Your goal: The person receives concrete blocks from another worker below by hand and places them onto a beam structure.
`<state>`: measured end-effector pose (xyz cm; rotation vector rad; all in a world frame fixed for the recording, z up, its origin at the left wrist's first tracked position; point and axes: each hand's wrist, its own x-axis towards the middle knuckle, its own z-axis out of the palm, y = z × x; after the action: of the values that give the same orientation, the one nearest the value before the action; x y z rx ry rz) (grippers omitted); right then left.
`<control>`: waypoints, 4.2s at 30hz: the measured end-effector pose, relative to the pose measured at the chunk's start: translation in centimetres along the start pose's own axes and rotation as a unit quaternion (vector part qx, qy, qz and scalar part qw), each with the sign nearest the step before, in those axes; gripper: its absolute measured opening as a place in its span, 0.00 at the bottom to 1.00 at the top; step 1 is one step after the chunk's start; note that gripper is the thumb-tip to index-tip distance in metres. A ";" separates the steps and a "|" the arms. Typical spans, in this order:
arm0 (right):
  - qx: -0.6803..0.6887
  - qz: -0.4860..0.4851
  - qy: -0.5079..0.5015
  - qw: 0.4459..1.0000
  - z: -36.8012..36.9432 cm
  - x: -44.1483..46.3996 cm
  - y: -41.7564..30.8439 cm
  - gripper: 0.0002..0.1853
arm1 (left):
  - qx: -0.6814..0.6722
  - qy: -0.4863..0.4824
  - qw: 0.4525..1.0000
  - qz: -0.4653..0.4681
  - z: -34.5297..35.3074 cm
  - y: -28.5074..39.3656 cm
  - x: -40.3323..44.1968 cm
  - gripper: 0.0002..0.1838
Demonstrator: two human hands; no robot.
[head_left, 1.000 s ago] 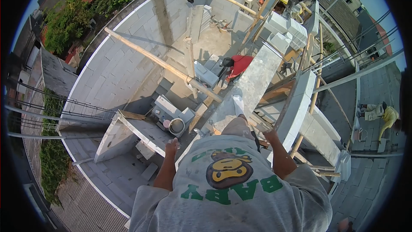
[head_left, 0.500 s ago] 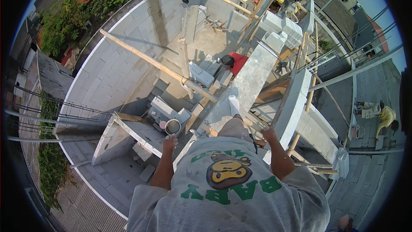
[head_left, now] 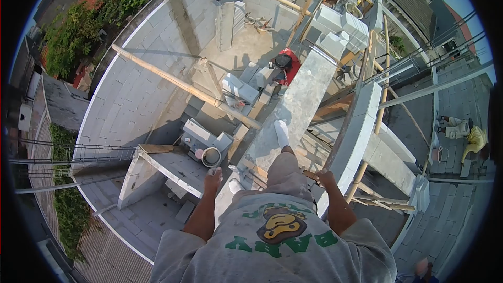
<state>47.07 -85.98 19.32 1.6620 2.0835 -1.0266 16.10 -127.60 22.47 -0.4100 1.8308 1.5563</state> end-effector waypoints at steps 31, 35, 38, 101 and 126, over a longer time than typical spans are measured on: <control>0.073 -0.040 -0.121 0.989 -4.5 40.9 -27.2 0.21 | 0.037 0.067 0.975 -0.210 33.6 11.8 33.4 0.31; 0.088 -0.025 -0.129 0.988 -3.2 40.1 -29.2 0.21 | -0.014 0.101 0.966 -0.239 33.1 10.6 34.5 0.33; 0.085 -0.054 -0.136 0.986 -1.1 39.2 -29.8 0.22 | -0.038 0.132 0.952 -0.273 32.3 9.0 36.0 0.31; -0.281 -0.562 0.009 0.778 13.7 42.9 -47.2 0.48 | -0.132 0.098 0.981 -0.101 33.3 6.7 48.5 0.38; -0.043 -0.436 -0.042 0.898 -29.0 14.9 -56.9 0.58 | -0.398 0.154 0.894 -0.136 41.5 -3.0 39.4 0.40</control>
<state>-4.46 -60.18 50.52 0.5581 2.8058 -1.1561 2.26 -81.19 -8.16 -1.2912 1.1715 2.0623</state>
